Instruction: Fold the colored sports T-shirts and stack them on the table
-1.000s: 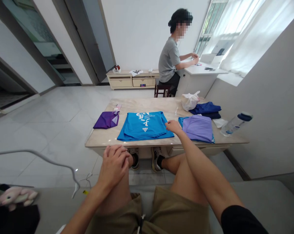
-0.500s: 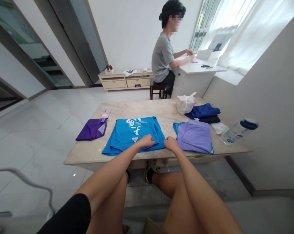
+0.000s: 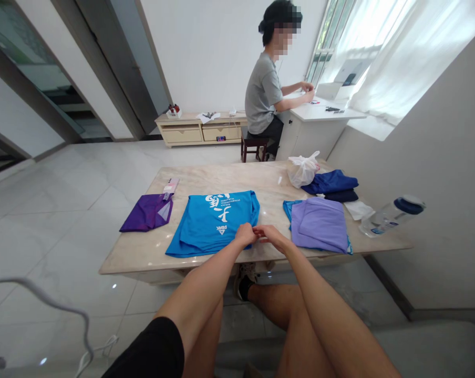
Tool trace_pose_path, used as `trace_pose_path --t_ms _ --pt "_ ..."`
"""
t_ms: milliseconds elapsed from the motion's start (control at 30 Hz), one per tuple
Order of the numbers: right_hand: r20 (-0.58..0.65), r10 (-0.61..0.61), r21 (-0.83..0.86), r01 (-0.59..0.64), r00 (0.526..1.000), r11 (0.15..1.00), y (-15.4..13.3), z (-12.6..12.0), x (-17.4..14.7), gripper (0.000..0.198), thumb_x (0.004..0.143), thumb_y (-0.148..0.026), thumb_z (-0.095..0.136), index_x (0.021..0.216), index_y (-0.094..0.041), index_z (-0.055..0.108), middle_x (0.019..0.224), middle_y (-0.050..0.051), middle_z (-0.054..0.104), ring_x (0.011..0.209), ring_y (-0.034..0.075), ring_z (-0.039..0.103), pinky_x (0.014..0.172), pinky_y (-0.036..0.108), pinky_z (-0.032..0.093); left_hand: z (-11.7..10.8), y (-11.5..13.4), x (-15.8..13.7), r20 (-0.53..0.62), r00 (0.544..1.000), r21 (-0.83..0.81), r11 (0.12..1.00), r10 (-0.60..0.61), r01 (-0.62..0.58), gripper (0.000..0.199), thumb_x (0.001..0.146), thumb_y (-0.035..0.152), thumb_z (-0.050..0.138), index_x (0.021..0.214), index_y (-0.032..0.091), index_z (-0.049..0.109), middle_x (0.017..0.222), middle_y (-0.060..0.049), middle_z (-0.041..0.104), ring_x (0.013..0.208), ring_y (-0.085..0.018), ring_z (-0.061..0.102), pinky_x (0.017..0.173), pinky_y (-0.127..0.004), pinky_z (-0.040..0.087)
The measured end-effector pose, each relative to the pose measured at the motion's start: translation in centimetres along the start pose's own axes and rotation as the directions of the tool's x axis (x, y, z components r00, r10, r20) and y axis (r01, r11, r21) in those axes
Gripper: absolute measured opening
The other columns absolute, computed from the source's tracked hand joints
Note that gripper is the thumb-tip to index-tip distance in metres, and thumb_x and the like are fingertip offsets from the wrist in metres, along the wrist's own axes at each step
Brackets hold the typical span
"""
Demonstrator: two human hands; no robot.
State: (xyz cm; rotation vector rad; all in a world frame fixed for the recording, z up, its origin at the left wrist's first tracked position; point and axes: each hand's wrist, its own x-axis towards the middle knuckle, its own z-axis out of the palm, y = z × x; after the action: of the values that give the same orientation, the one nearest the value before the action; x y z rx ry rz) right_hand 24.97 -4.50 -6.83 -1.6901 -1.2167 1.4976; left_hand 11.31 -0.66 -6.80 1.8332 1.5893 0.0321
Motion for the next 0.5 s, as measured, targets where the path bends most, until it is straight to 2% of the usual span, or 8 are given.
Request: trace_pose_path --t_ms 33,100,200,267,333,400,433,500 --pt "-0.017 -0.012 0.028 0.012 1.0 1.0 -0.3 0.1 0.0 0.032 0.094 -0.029 0.055 0.108 -0.016 0.081 0.122 0.012 0.082 0.114 0.021 0.076 0.086 0.027 0.057 -0.3 -0.1 -0.1 0.002 1.0 0.0 1.0 -0.009 0.009 0.033 0.087 0.03 0.082 0.114 0.012 0.075 0.134 -0.025 0.076 0.131 -0.041 0.071 0.103 -0.041 0.057" --pt "-0.149 -0.008 0.009 0.009 0.989 1.0 -0.8 0.1 0.2 0.03 0.094 -0.024 0.056 0.108 -0.016 0.08 0.121 0.013 0.082 0.114 0.021 0.076 0.089 0.027 0.057 -1.0 -0.1 -0.5 -0.001 1.0 -0.007 1.0 -0.016 0.016 0.029 0.086 0.019 0.078 0.114 0.011 0.075 0.134 -0.027 0.076 0.13 -0.04 0.071 0.103 -0.04 0.057" --pt "-0.342 0.113 0.003 -0.119 0.933 0.993 -1.4 -0.6 0.3 0.027 0.098 -0.026 0.057 0.114 -0.014 0.076 0.121 0.017 0.081 0.108 0.022 0.077 0.085 0.029 0.061 -2.1 0.2 -1.4 -0.002 1.0 -0.025 1.0 0.013 -0.013 0.03 0.086 0.014 0.075 0.116 0.009 0.074 0.136 -0.029 0.074 0.13 -0.039 0.071 0.103 -0.039 0.057" --pt "-0.333 0.225 0.04 -0.225 0.916 0.974 -1.9 -1.2 0.2 0.031 0.103 -0.039 0.06 0.111 -0.012 0.073 0.116 0.021 0.08 0.1 0.025 0.079 0.081 0.034 0.064 -2.8 0.4 -2.3 0.002 0.998 -0.037 0.998 0.057 -0.057 0.031 0.086 0.013 0.075 0.116 0.01 0.075 0.137 -0.028 0.074 0.132 -0.038 0.07 0.104 -0.038 0.056" --pt "-0.222 0.329 0.095 -0.315 0.918 0.944 -2.5 -1.5 0.1 0.047 0.105 -0.057 0.059 0.106 -0.011 0.072 0.107 0.022 0.08 0.092 0.028 0.08 0.078 0.038 0.066 -3.3 0.4 -3.6 0.013 0.994 -0.048 0.993 0.111 -0.11 0.03 0.084 0.013 0.075 0.114 0.011 0.076 0.135 -0.026 0.075 0.13 -0.038 0.07 0.102 -0.037 0.056" --pt "-0.145 0.37 0.135 -0.352 0.918 0.926 -2.9 -1.2 0.3 0.058 0.105 -0.069 0.054 0.103 -0.014 0.071 0.102 0.02 0.08 0.088 0.027 0.08 0.078 0.039 0.067 -3.7 0.1 -5.0 0.03 0.985 -0.057 0.984 0.171 -0.169 0.026 0.083 0.014 0.075 0.109 0.012 0.078 0.129 -0.024 0.078 0.125 -0.038 0.073 0.1 -0.038 0.057" --pt "-0.163 0.355 0.123 -0.338 0.921 0.933 -3.1 -0.9 0.6 0.058 0.105 -0.07 0.053 0.103 -0.015 0.071 0.1 0.018 0.081 0.088 0.026 0.08 0.079 0.038 0.067 -3.7 -0.2 -5.8 0.039 0.979 -0.062 0.978 0.202 -0.2 0.023 0.083 0.015 0.074 0.106 0.013 0.079 0.125 -0.023 0.079 0.122 -0.038 0.074 0.1 -0.038 0.058" --pt "-0.288 0.284 0.039 -0.285 0.915 0.958 -3.2 0.1 1.5 0.047 0.104 -0.061 0.06 0.106 -0.016 0.072 0.1 0.015 0.081 0.087 0.025 0.08 0.078 0.037 0.067 -3.8 -0.8 -7.1 0.061 0.965 -0.067 0.965 0.256 -0.252 0.019 0.083 0.017 0.074 0.101 0.015 0.08 0.119 -0.02 0.081 0.118 -0.037 0.075 0.099 -0.038 0.058"
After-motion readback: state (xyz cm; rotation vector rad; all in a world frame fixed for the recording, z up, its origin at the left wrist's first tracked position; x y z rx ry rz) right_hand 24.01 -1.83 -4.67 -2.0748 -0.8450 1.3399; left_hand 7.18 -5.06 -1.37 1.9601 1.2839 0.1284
